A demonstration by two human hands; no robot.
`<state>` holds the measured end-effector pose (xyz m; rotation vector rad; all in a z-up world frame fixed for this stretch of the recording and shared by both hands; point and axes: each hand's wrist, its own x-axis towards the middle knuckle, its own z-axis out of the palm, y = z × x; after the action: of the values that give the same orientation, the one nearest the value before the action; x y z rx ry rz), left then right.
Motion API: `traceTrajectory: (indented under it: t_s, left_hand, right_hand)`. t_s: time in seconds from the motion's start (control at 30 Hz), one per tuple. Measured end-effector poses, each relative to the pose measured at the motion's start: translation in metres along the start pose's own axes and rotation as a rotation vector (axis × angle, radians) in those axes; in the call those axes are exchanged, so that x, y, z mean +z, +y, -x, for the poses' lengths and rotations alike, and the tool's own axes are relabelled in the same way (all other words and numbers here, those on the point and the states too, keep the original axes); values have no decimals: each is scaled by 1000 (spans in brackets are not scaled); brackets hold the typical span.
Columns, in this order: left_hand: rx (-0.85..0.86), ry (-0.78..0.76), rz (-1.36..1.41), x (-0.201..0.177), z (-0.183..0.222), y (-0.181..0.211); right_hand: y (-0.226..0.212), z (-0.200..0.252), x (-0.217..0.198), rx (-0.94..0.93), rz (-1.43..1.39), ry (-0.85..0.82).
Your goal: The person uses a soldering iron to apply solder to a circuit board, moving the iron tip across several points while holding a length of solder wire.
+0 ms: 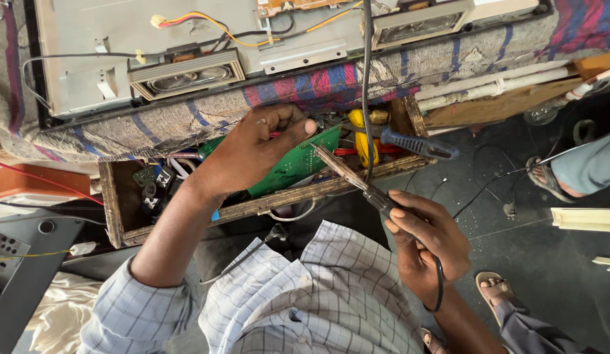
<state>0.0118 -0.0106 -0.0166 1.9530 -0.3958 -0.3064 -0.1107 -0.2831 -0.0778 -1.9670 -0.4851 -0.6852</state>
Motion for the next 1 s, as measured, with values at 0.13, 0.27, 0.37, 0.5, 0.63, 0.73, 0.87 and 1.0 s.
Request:
traceTrajectory:
  t_s: [0.13, 0.27, 0.37, 0.5, 0.63, 0.73, 0.87, 1.0]
  left_hand:
    - [71, -3, 29, 2, 0, -1]
    - [39, -15, 10, 1, 0, 1]
    - [19, -22, -13, 1, 0, 2]
    - [26, -29, -35, 0, 1, 3]
    - [79, -41, -21, 2, 0, 1]
    - [77, -46, -31, 1, 0, 0]
    - [73, -52, -36, 1, 0, 1]
    - [91, -77, 12, 0, -1, -1]
  right_hand:
    - [-1, -2, 1, -65, 0, 2]
    - [-3, -5, -2, -148, 46, -47]
    - [-2, -9, -1, -207, -4, -66]
    - [-1, -14, -5, -216, -3, -87]
    - [4, -15, -7, -221, -11, -73]
    - [10, -15, -4, -149, -51, -32]
    - [8, -12, -4, 37, -165, -19]
    - [6, -3, 0, 242, -361, 17]
